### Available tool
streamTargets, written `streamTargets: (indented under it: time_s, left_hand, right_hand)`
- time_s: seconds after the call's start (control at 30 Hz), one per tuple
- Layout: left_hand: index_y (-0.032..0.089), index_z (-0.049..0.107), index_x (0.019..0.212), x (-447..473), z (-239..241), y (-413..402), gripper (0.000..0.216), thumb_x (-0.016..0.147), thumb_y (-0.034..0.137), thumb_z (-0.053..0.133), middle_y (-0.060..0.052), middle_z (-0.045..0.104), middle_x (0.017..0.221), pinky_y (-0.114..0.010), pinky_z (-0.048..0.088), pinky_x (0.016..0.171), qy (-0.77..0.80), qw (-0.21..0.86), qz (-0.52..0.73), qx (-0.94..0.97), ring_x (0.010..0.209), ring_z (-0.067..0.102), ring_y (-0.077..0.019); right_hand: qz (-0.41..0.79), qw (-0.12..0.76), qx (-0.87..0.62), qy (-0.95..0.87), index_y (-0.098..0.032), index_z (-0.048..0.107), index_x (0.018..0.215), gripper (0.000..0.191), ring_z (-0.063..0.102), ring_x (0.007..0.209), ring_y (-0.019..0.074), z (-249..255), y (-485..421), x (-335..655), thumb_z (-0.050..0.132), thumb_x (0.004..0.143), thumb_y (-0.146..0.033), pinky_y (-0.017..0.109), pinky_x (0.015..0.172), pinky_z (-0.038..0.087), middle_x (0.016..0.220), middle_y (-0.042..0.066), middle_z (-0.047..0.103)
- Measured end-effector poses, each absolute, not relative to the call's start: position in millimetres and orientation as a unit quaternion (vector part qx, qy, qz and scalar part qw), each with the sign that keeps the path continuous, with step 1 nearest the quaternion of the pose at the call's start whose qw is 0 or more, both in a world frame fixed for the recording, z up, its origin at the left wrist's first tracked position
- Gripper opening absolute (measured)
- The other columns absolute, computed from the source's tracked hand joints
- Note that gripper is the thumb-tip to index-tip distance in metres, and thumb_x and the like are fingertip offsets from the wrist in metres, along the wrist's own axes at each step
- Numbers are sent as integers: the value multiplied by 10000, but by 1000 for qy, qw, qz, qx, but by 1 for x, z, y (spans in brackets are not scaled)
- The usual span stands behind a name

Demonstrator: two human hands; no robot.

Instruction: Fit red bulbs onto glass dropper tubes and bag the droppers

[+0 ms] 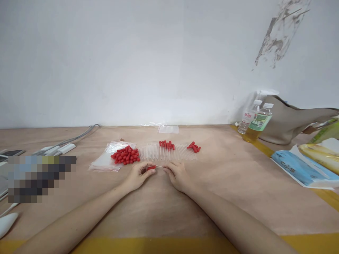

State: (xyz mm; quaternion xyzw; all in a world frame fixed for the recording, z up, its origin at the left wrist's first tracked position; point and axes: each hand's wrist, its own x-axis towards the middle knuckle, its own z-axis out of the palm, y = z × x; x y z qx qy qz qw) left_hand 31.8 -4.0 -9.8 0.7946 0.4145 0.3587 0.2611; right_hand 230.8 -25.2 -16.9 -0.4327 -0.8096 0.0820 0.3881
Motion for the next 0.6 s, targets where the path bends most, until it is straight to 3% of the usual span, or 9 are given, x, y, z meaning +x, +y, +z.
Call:
streamTargets:
  time_s: [0.3, 0.6]
  left_hand:
    - [174, 633, 873, 29, -11, -3, 206, 812, 320, 501, -4, 650, 789, -231, 431, 668, 378, 306, 328, 810, 714, 574, -133]
    - [178, 635, 877, 29, -6, -8, 209, 822, 307, 480, -4, 652, 783, -223, 421, 643, 386, 279, 287, 831, 691, 563, -127]
  right_hand:
    - [118, 347, -416, -832, -233, 636, 873, 179, 548, 777, 142, -18, -20, 238, 461, 852, -256, 290, 723, 342, 805, 9, 627]
    - [48, 309, -446, -839, -237, 641, 863, 188, 548, 719, 136, -21, -22, 237, 453, 854, -239, 296, 707, 291, 788, 7, 635]
